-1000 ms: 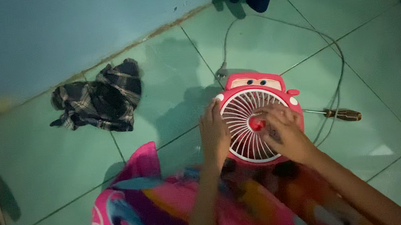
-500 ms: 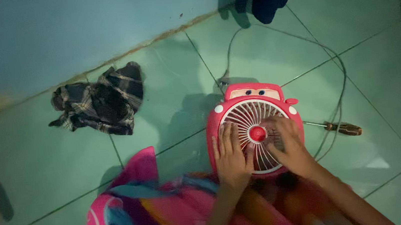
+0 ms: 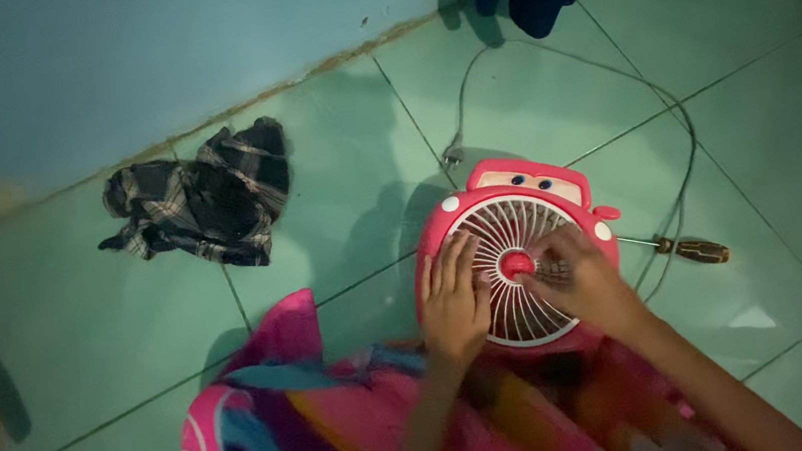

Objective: The person removes the central cap and then uses a screwdriver to loosen the screws securing the front grille of a small pink electric fan. The person works on the fan while sitting on the floor.

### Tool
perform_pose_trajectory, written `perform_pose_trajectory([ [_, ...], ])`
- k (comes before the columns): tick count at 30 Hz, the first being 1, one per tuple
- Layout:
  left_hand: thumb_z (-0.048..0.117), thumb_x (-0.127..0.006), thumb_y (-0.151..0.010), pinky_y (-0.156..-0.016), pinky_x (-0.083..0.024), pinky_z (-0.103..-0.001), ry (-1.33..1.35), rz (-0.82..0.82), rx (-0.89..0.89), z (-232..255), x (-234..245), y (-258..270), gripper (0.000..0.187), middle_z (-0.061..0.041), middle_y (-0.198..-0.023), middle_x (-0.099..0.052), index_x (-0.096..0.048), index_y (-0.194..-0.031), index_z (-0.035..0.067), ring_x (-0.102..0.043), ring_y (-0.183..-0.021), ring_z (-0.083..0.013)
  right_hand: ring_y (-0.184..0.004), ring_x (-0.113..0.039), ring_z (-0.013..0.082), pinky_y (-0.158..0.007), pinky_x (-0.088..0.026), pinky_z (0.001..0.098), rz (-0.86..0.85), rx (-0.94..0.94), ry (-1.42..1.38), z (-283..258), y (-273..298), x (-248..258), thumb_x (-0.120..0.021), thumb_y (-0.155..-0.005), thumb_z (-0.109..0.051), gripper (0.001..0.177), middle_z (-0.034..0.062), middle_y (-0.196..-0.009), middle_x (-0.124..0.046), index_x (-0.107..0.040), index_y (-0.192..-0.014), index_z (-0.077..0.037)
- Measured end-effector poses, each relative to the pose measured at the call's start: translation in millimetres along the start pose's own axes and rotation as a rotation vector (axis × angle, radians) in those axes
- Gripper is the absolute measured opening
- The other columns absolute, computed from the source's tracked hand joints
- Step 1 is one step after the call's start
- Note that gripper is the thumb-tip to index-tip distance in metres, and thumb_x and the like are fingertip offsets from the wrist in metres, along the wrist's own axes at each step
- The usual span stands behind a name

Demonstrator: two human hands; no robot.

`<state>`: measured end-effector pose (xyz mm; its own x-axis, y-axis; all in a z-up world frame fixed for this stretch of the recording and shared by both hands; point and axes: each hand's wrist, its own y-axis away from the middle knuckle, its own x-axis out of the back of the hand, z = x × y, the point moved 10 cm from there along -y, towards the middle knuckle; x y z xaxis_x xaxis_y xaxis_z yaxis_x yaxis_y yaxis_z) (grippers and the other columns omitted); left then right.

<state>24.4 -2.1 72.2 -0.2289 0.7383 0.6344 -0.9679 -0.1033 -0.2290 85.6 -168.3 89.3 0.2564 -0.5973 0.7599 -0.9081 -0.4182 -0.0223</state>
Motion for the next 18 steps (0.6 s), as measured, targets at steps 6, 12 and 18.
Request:
perform_pose_trajectory([
  [6, 0.026, -0.047, -0.102, -0.125, -0.019, -0.051, -0.041, 0.029, -0.008, -7, 2, 1, 0.052, -0.012, -0.157, -0.047, -0.049, -0.149, 0.005, -0.04, -0.147, -0.0292, -0.133, -0.05, 0.0373, -0.101, -0.05, 0.0397, -0.145, 0.317, -0.141, -44, 9, -5, -0.073, -0.077, -0.001, 0.055, 0.0185, -0.142, -0.05, -0.059, -0.131, -0.001],
  [12, 0.028, -0.046, -0.105, -0.127, -0.021, -0.049, 0.016, 0.059, -0.066, -1, 3, 8, 0.05, -0.011, -0.159, -0.048, -0.048, -0.15, 0.007, -0.041, -0.15, -0.0284, -0.113, -0.062, 0.0304, -0.091, -0.055, 0.0367, 0.035, 0.245, -0.013, -50, 8, 2, -0.082, -0.081, -0.012, 0.041, 0.0133, -0.12, -0.059, -0.063, -0.116, -0.004],
  [18, 0.028, -0.05, -0.104, -0.124, -0.02, -0.052, -0.077, 0.066, -0.071, 1, 3, 7, 0.054, -0.014, -0.158, -0.045, -0.047, -0.152, 0.004, -0.039, -0.148, -0.031, -0.105, -0.065, 0.0317, -0.085, -0.057, 0.0379, 0.153, 0.358, 0.076, -63, 20, 3, -0.079, -0.081, -0.009, 0.032, 0.0133, -0.116, -0.065, -0.067, -0.11, -0.003],
])
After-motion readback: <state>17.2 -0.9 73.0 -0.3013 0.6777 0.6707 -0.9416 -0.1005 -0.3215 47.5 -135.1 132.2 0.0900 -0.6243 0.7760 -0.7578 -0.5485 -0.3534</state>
